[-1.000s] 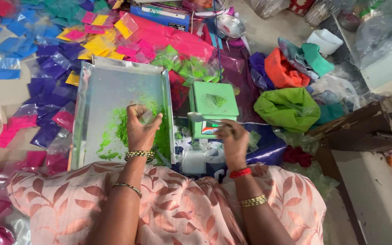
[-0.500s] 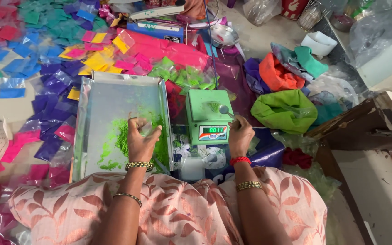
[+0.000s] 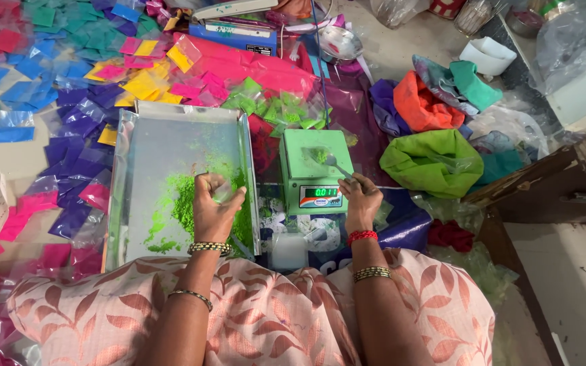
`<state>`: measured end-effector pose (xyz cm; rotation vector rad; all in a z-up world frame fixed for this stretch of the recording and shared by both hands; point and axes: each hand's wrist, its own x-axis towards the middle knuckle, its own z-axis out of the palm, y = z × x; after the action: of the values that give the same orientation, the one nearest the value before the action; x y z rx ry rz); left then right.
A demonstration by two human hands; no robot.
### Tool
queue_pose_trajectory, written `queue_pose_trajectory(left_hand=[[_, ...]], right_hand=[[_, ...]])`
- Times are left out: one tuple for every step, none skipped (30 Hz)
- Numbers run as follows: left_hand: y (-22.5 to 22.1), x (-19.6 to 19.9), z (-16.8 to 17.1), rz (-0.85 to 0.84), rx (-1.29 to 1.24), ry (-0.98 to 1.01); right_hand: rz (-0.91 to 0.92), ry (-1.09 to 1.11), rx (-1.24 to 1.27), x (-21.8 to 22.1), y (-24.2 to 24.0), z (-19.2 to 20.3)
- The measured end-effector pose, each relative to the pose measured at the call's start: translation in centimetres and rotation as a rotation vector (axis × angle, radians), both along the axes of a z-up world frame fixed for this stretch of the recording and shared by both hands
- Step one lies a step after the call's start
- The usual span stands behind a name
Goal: The person measures colorful powder using a scale and spoon, then packages it into small plastic bags.
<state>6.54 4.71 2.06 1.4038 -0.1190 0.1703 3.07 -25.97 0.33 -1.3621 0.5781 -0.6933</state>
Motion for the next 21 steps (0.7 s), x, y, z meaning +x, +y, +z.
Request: queue_pose_trajectory(left_hand=[[0.0,0.0,0.0,-0.001,0.001,-0.001],[0.0,0.0,0.1,-0.003,0.003,-0.010],[0.1,-0.1,0.1,-0.004,0.004,-0.018],[0.1,-0.1,0.2,-0.005,0.005,-0.019],[0.1,-0.1,0.2,-0.001,0.006,-0.011],[0.1,-0.2,0.2,0.003,0.008,-0.002],[0.2,-0.3,0.3,0.004,0.009,-0.003],[0.2,-0.3,0.4,0.000,0.016,-0.013],[0.2,-0.4,0.4,-0.006,0.023,-0.023],[0.2,-0.4,0.3,-0.007,0.024,-0.024],[0.3,-0.3,0.3,-0.006,0.040,-0.033],[0.3,-0.3,0.2,-0.006,0.055,-0.041],[0.2,-0.3,0.3,-0.007,0.057,-0.040],[0.1,-0.4,0.3,-0.009,0.041,-0.026],[0.0,-0.4,0.4,-0.010,0.025,-0.012],[0.1,-0.4,0.4,-0.011,0.027,-0.011],[0.1,-0.4,0.4,-0.008,0.036,-0.013],[0.1,-0.4,0.4,-0.006,0.044,-0.014],[0.0,-0.3,0.4,-0.007,0.044,-0.014],[0.0,-0.3,0.5,-0.011,0.040,-0.009],[0.0,-0.4,0.5,-0.012,0.037,-0.004]], right_hand=[[-0.001,-0.001,0.001,0.0,-0.1,0.0],[0.005,0.010,0.051,0.0,-0.1,0.0],[0.012,0.022,0.100,0.0,-0.1,0.0],[0.011,0.020,0.101,-0.1,-0.1,0.0],[0.009,0.025,0.076,-0.2,-0.1,0.0],[0.007,0.030,0.050,-0.2,0.0,0.0],[0.007,0.029,0.051,-0.3,0.3,0.3],[0.000,0.044,0.007,-0.3,0.5,0.6],[-0.010,0.060,-0.037,-0.4,0.8,0.9],[-0.010,0.058,-0.036,-0.3,0.8,0.8],[0.002,0.068,-0.047,-0.3,0.7,0.7],[0.014,0.077,-0.059,-0.2,0.7,0.6],[0.013,0.078,-0.057,-0.1,0.3,0.0],[0.044,0.061,-0.029,0.1,-0.1,-0.6],[0.074,0.043,0.000,0.2,-0.5,-1.2],[0.074,0.044,0.002,0.2,-0.5,-1.4],[0.101,0.027,0.067,0.2,-0.7,-1.6],[0.128,0.010,0.132,0.2,-0.8,-1.8],[0.128,0.010,0.132,0.3,-0.9,-1.9],[0.143,0.002,0.185,0.3,-1.0,-1.9],[0.160,-0.006,0.239,0.3,-1.1,-2.1]])
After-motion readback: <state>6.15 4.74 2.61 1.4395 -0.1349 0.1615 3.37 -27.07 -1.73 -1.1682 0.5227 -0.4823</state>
